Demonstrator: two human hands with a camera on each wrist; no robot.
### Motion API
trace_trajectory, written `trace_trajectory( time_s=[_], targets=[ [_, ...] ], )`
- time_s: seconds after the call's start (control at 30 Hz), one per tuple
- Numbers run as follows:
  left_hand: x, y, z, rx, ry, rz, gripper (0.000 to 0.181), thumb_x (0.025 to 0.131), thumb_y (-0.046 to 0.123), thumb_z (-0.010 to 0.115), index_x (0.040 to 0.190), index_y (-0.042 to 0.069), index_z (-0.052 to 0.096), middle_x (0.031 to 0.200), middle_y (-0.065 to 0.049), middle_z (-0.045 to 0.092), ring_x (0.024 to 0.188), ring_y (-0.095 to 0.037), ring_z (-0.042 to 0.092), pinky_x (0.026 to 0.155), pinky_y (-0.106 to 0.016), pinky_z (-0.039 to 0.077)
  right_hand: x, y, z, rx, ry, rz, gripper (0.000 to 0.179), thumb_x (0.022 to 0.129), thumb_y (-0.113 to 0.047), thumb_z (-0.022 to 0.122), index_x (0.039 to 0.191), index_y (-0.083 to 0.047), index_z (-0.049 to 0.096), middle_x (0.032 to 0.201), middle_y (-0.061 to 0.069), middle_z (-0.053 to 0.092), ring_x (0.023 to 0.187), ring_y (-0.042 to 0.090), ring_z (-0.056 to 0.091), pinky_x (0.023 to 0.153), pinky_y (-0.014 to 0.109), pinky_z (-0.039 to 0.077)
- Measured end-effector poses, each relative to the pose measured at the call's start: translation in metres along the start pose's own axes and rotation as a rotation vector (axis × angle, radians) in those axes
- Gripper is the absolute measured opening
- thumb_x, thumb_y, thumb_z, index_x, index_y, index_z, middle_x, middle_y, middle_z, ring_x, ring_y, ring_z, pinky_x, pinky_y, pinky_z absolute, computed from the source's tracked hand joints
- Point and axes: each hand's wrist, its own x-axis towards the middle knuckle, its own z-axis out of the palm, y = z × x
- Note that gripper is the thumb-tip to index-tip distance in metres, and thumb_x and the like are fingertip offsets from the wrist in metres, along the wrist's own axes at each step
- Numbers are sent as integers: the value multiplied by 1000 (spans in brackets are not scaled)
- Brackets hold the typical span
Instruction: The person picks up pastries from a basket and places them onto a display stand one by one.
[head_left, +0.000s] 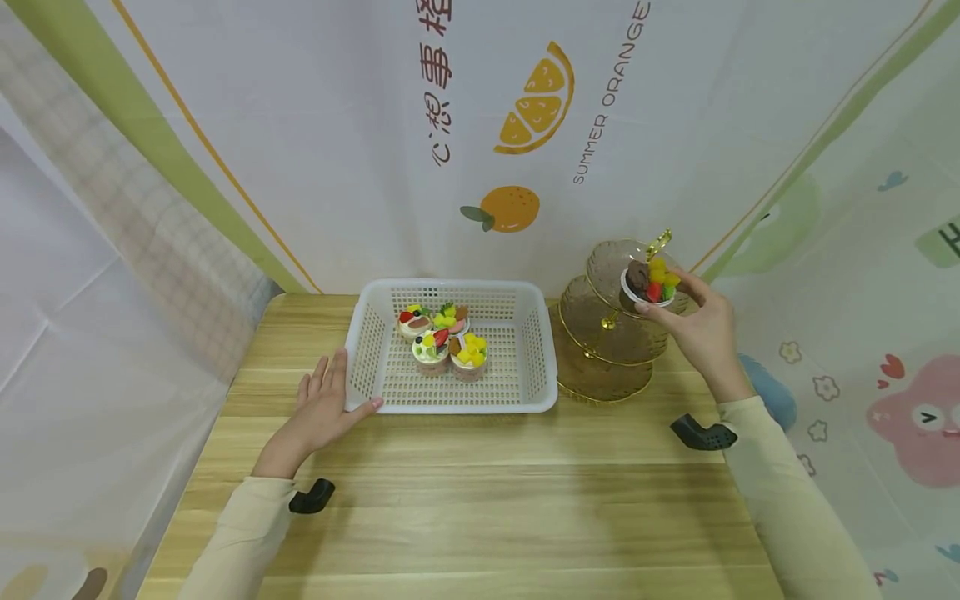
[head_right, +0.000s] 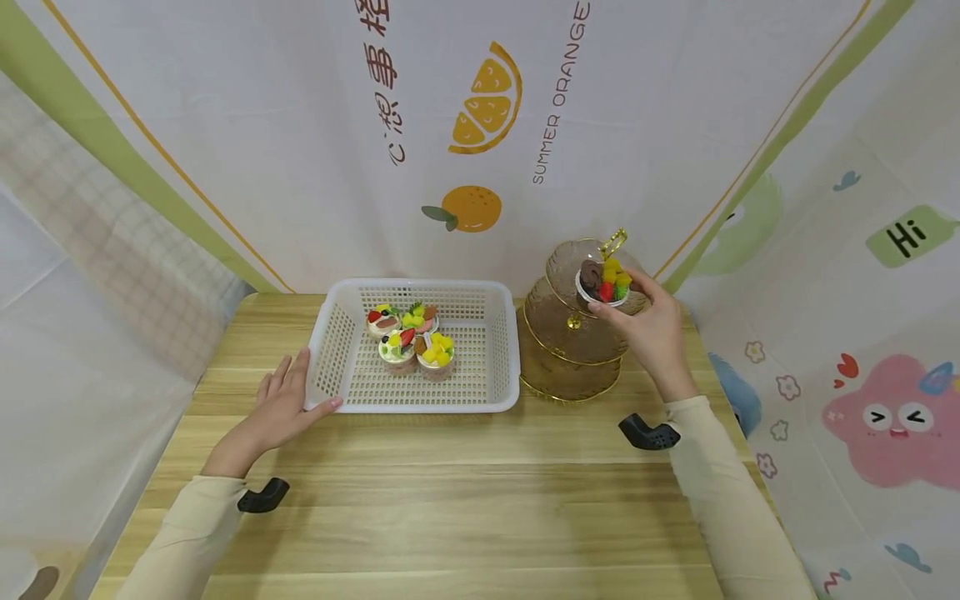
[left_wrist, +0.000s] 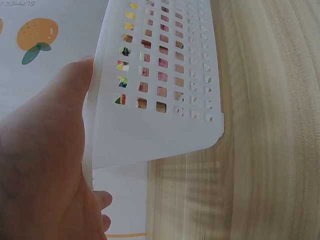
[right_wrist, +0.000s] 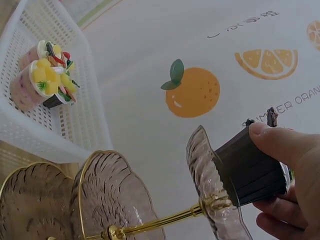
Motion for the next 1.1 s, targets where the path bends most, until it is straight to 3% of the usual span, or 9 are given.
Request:
trace_trajectory(
  time_s=[0.57, 0.83, 1.1],
  targets=[
    [0, 2, 0, -14, -3, 1, 111, 93, 63, 53, 156, -6, -7, 164, -30, 0, 151, -50, -6, 116, -71, -5, 4, 12, 1, -62, -38, 51, 86, 81, -50, 78, 151, -13, 43, 149, 23, 48, 139, 43, 40, 114, 66, 27],
    [-1, 2, 0, -17, -2, 0, 111, 93, 62, 54, 156, -5, -8, 164, -31, 1, 151, -50, -6, 116, -71, -5, 3, 12, 1, -74, -33, 33, 87, 81, -50, 77, 151, -11, 43, 146, 27, 50, 137, 45, 41, 110, 66, 30],
    [0, 2, -1, -17, -1, 2, 111, 93, 63, 53, 156, -5, -8, 164, -31, 1, 151, -50, -5, 116, -71, -5, 3, 14, 3, -58, -29, 31, 88, 79, -50, 79, 151, -15, 42, 148, 24, 49, 142, 44, 38, 115, 67, 24]
  ],
)
